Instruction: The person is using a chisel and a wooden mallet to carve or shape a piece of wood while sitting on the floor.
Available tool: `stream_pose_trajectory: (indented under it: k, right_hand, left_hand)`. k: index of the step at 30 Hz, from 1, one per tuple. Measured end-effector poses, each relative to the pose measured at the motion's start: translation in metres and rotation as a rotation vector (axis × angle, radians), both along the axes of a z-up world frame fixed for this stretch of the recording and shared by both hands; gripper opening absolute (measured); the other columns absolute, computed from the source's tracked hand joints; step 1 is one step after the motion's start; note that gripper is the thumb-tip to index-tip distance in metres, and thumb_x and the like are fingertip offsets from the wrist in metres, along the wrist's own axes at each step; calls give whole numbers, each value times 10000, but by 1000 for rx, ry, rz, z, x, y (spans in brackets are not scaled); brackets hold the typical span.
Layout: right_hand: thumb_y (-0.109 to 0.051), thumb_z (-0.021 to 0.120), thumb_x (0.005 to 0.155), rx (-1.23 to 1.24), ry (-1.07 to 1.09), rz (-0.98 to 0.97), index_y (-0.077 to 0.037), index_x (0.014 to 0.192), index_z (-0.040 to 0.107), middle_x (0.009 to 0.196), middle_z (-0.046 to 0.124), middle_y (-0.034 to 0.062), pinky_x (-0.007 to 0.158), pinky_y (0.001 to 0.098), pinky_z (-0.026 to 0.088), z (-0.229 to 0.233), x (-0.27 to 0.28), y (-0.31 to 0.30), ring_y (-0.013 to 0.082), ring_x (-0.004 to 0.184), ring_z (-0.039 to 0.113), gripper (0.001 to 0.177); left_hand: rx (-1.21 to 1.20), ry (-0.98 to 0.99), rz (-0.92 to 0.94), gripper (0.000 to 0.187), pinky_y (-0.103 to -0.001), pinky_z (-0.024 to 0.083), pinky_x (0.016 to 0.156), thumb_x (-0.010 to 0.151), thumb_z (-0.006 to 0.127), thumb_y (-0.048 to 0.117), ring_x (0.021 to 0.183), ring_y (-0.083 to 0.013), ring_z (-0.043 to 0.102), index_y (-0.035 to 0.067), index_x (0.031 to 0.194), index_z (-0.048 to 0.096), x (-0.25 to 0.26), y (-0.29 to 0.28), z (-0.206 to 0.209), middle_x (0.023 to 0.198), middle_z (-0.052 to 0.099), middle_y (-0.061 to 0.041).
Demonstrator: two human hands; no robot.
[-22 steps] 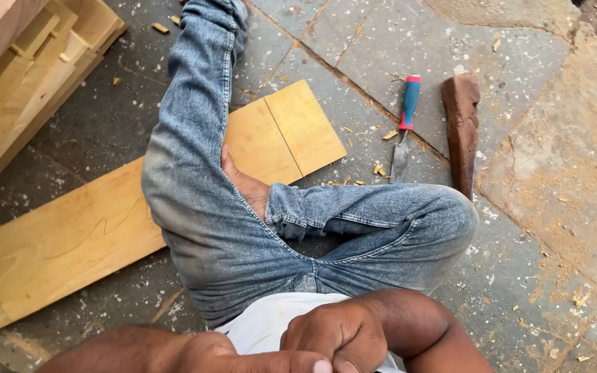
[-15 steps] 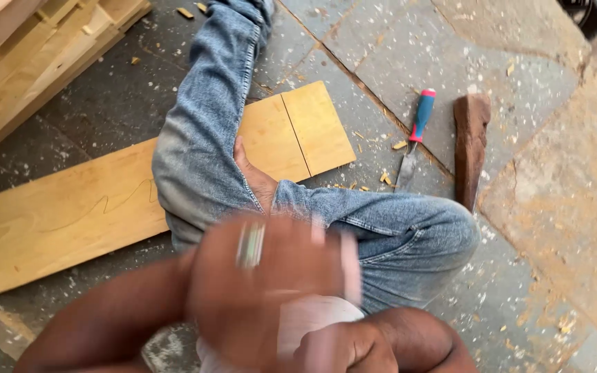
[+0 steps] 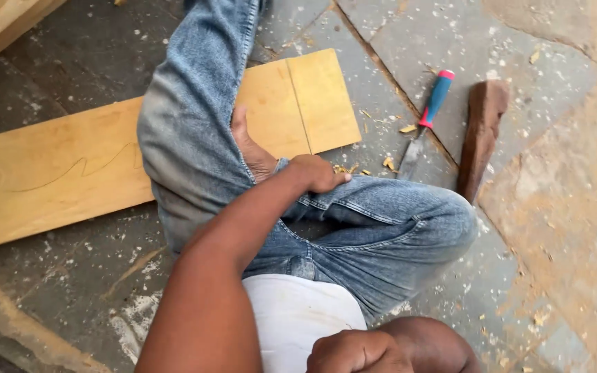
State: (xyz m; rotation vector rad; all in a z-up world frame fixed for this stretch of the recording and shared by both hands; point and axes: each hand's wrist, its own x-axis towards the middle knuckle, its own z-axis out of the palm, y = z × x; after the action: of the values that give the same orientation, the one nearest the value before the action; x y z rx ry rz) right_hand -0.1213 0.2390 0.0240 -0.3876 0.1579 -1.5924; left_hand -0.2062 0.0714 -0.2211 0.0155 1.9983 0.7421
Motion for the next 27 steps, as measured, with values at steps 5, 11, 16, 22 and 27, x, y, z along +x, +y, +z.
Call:
stream_pose_trajectory:
  k: [5,11,16,22,27]
  right_hand:
    - [-516,452,1105,39,533,-4,96,1040,668,992,723,256,820,422,626,19,-98,-25,361,906,742,652]
    - [-355,740,987,1590,1453,-434,-10,1251,676,1149,719,196,879,423,535,-241,-257,74,312,1044,683,439]
    - [-424,893,802,2101,1503,-16,10,1185,675,1204,689,275,955,492,522,-317,-272,102,407,1123,670,619]
    - [-397,866,773,2182,1501,-23,-86,1129,728,1187,695,233,945,510,517,-303,-271,91,410,1110,661,492]
    - [-377,803,897,2119,1634,-528,-26,1048,719,1054,737,241,891,526,541,-357,-277,132,436,1011,703,391]
  left_hand:
    - [-18,-17,70,812,-502,481,1085,965,350,731,1302,-355,616,88,1317,700,3,-5,16,1375,668,-180]
    - [-160,-183,160,824,-537,383,1140,982,336,759,1398,-349,502,114,1414,610,-3,14,0,1491,547,-169]
    - [-91,165,254,488,-596,431,1023,981,481,498,1228,-340,612,139,1241,684,12,28,26,1282,666,-132]
    - [158,613,523,274,-562,539,839,963,605,349,985,-383,700,89,1038,650,-14,82,14,1029,718,-154]
    - [276,632,726,267,-569,529,830,953,590,333,981,-408,691,99,1078,626,-65,100,46,1061,715,-165]
